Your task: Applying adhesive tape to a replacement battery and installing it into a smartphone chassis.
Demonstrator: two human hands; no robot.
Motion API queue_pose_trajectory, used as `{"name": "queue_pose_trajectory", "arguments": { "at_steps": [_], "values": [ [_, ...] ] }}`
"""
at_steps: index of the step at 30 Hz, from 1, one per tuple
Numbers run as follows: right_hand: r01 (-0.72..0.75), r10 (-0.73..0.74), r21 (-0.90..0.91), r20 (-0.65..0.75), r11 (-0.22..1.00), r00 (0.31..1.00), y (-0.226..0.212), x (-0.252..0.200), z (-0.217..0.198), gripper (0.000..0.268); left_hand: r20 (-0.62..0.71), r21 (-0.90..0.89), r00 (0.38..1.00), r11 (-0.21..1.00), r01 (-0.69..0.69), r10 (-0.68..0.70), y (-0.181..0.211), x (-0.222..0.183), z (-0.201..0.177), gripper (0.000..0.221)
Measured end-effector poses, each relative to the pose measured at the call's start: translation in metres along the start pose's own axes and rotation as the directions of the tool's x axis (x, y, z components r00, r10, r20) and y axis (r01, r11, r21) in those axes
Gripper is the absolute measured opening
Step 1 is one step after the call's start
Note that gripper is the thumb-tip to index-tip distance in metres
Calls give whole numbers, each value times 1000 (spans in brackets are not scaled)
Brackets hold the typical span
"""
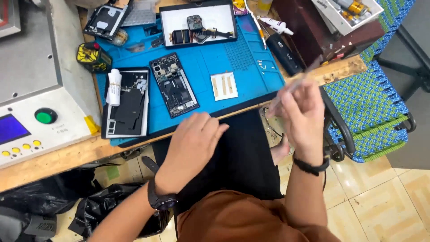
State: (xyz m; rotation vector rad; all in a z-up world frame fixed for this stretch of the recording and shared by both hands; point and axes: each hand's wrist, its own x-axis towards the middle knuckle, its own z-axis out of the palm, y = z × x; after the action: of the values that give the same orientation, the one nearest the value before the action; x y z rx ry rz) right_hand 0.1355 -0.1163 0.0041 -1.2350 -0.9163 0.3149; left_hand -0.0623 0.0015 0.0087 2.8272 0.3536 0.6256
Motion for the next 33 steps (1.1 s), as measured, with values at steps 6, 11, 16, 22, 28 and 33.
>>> {"name": "queue_pose_trajectory", "arguments": {
  "at_steps": [6, 11, 16, 22, 28, 33],
  "values": [
    [-158, 207, 280, -154, 947, 966, 28, -33, 15, 20, -7, 343, 991, 931, -126, 137, -25, 59, 7, 46],
    [22, -35, -39, -379, 999, 925, 44, -26, 17, 14, 57, 270, 989, 951, -150, 139, -34, 67, 25, 62],
    [200, -299, -417, -188, 886, 935, 46, -5, 28, 7, 102, 403, 991, 908, -116, 81, -34, 76, 11, 44],
    [216, -306, -496, -107, 841, 946, 51, 6, 46, 12, 1, 389, 988, 910, -143, 155, -22, 73, 12, 27],
    [225, -275, -584, 3, 780, 961, 62, 0, 38, 12, 23, 441, 998, 896, 49, -65, -26, 78, 19, 34],
    [281, -280, -596, 96, 752, 955, 66, 2, 33, 12, -8, 372, 1000, 928, 12, -9, -28, 74, 19, 20]
  ]
}}
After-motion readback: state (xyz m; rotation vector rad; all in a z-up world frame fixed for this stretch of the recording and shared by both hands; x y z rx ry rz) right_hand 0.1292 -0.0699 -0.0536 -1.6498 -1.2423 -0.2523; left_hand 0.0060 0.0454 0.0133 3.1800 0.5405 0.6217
